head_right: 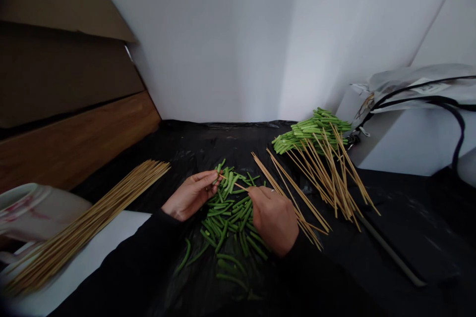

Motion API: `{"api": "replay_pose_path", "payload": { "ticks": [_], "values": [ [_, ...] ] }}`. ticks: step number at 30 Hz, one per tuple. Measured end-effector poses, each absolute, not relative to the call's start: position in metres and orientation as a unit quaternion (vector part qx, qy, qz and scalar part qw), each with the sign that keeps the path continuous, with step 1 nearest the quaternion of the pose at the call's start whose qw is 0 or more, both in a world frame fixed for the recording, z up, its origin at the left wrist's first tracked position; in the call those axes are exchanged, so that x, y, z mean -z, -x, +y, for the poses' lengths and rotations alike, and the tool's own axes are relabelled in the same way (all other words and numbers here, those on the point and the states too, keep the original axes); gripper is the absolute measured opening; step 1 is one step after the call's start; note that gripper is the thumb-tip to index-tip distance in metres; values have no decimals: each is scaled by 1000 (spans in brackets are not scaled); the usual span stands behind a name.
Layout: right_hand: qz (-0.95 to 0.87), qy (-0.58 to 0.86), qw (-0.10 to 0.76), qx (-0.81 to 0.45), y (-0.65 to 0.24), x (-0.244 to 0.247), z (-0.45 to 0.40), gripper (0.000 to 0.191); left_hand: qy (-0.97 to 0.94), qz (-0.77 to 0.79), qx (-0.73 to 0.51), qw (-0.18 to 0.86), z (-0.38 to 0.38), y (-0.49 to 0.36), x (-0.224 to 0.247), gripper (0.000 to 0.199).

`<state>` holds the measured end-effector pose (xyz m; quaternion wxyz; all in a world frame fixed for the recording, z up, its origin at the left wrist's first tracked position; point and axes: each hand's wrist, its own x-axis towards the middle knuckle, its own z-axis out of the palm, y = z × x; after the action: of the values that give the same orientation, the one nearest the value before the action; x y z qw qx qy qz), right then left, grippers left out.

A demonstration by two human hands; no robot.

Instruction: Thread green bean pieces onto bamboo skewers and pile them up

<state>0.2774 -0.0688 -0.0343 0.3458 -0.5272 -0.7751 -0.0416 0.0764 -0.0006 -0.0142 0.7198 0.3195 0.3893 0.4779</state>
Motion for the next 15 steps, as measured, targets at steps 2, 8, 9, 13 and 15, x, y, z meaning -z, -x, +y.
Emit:
{"api": "replay_pose_path", "payload": {
  "ticks": [2, 8, 9, 13, 15],
  "values": [
    [-775, 532, 340, 29, -277, 34, -69, 27, -321, 390, -475, 720, -1, -77, 15, 18],
    [-776, 533, 338, 0, -275, 34, -69, 27, -333, 386, -465, 724, -4, -79, 15, 19],
    [-775, 532, 342, -1, -275, 34, -69, 27, -335, 385, -462, 725, -4, -79, 15, 19],
    [-772, 532, 348, -2, -274, 35, -69, 28, -342, 389, -459, 722, -4, -79, 15, 22],
    [-773, 532, 346, -5, -274, 35, -69, 27, -348, 391, -455, 721, -5, -79, 16, 23]
  ]
}}
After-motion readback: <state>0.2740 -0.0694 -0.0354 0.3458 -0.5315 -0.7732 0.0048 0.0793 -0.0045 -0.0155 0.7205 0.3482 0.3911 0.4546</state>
